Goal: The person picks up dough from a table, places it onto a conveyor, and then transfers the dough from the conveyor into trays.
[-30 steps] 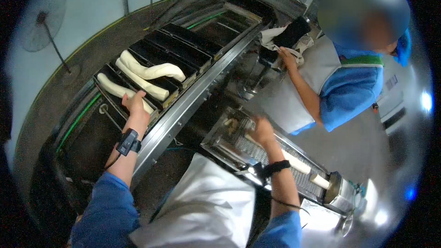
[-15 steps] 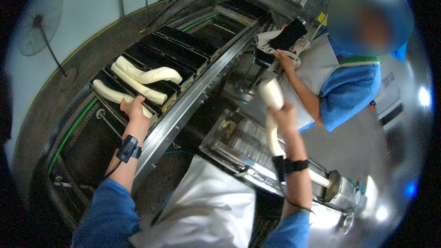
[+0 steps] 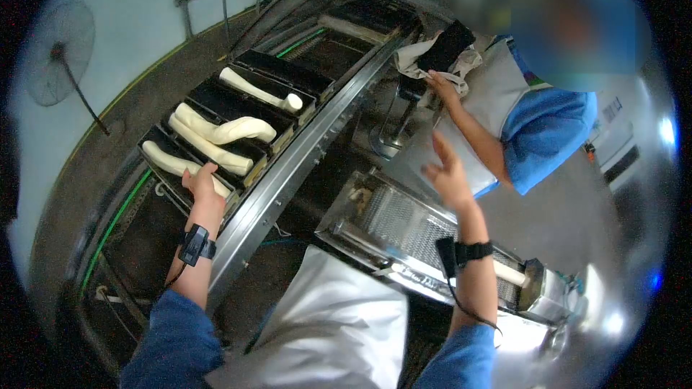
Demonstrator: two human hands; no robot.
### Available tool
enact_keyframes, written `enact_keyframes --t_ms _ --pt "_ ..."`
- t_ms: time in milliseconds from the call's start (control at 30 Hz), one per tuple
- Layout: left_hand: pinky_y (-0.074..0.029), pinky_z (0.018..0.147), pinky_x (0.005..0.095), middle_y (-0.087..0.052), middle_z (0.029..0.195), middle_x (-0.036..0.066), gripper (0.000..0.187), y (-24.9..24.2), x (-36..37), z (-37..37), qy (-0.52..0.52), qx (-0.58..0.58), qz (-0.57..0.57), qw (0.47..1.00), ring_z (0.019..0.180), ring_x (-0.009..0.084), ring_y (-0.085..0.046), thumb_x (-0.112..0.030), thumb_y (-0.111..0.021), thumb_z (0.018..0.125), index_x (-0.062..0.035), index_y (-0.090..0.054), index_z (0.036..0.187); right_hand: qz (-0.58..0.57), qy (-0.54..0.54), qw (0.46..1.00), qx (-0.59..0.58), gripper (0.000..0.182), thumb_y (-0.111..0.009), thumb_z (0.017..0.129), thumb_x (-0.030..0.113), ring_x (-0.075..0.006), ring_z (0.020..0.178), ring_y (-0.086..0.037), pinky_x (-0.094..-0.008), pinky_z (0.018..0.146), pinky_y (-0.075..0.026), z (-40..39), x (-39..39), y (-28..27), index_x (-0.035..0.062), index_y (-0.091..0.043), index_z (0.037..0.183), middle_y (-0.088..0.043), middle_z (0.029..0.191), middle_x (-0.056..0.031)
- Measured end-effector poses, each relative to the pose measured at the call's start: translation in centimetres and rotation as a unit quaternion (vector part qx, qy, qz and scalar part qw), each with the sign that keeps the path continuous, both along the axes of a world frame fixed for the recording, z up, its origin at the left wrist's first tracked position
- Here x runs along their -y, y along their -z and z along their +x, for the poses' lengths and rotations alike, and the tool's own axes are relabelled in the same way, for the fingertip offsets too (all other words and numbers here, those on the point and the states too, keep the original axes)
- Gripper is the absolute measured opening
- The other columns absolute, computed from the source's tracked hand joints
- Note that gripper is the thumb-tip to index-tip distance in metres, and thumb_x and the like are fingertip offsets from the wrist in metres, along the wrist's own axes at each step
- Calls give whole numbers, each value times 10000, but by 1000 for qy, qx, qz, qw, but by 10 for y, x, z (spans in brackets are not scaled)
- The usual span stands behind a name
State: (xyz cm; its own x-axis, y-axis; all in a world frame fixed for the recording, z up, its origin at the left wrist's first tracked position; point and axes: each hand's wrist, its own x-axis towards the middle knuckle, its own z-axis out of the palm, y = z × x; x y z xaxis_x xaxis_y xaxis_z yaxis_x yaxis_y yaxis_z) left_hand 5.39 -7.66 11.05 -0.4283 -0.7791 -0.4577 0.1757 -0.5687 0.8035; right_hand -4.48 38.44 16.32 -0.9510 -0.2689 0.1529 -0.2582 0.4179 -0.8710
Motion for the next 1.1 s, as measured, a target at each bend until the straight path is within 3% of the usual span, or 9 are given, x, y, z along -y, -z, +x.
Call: enact_keyframes --t_ms 67,133,300,400,533,700,767,900,1100 --pt "-399 1023 473 -316 1419 187 832 -13 -5 4 -4 21 4 1000 1244 312 -410 97 -565 755 -141 -186 1455 306 66 949 -40 834 -675 699 -14 -398 1311 -412 -428 1063 -383 24 -48 49 27 -311 1449 -436 1405 -252" --pt "-387 1034 482 -307 1424 185 846 3 4 2 -5 29 -15 999 1256 314 -396 94 -568 757 -170 -178 1459 434 120 892 38 734 -678 686 25 -427 1204 -473 -463 1004 -405 56 -96 91 -9 -387 1359 -503 1286 -274" --pt "-360 1045 529 -292 1431 180 900 -7 -10 5 10 -12 -12 1000 1270 319 -375 82 -579 743 -207 -138 1473 466 217 854 83 451 -659 695 281 -357 1084 -560 -458 904 -447 129 -147 137 49 -629 1080 -615 1092 -188" --pt "-388 1010 533 -297 1419 177 894 1 -5 3 -10 -19 -18 1000 1265 320 -376 75 -591 718 -183 -160 1459 613 136 778 0 421 -721 682 257 -320 1094 -568 -457 892 -462 147 -123 118 104 -648 1068 -614 1072 -152" --pt "-390 1010 527 -292 1415 183 884 12 0 -2 -11 -14 -4 1000 1256 329 -385 69 -598 716 -183 -177 1452 610 146 778 34 366 -737 684 294 -356 962 -618 -465 793 -507 132 -109 107 125 -675 1003 -639 1002 -146" --pt "-375 1041 510 -275 1444 194 917 -11 -8 10 17 -27 9 999 1291 339 -366 94 -584 736 -193 -132 1481 118 343 932 -30 373 -695 766 161 -256 758 -654 -382 646 -553 53 -78 -29 -23 -591 1074 -649 886 -144" --pt "-378 1052 479 -301 1436 195 902 -17 -8 9 7 17 12 1000 1299 338 -371 100 -576 755 -194 -137 1486 -102 253 961 -37 279 -665 821 182 -214 697 -639 -333 581 -535 26 -69 -83 14 -596 1033 -638 875 -109" --pt "-399 1028 449 -331 1417 183 862 -11 -3 6 -1 22 6 1000 1253 303 -412 108 -575 755 -153 -169 1468 -409 -67 910 10 395 -632 866 129 -270 1115 -565 -354 922 -485 11 22 -177 -4 -483 1207 -557 1171 -200" --pt "-419 985 440 -365 1390 151 858 -13 3 7 3 44 10 999 1220 293 -430 83 -588 754 -182 -183 1462 -357 -83 930 -42 767 -664 839 127 -345 1289 -446 -429 1079 -390 9 70 -167 7 -240 1467 -387 1429 -242"
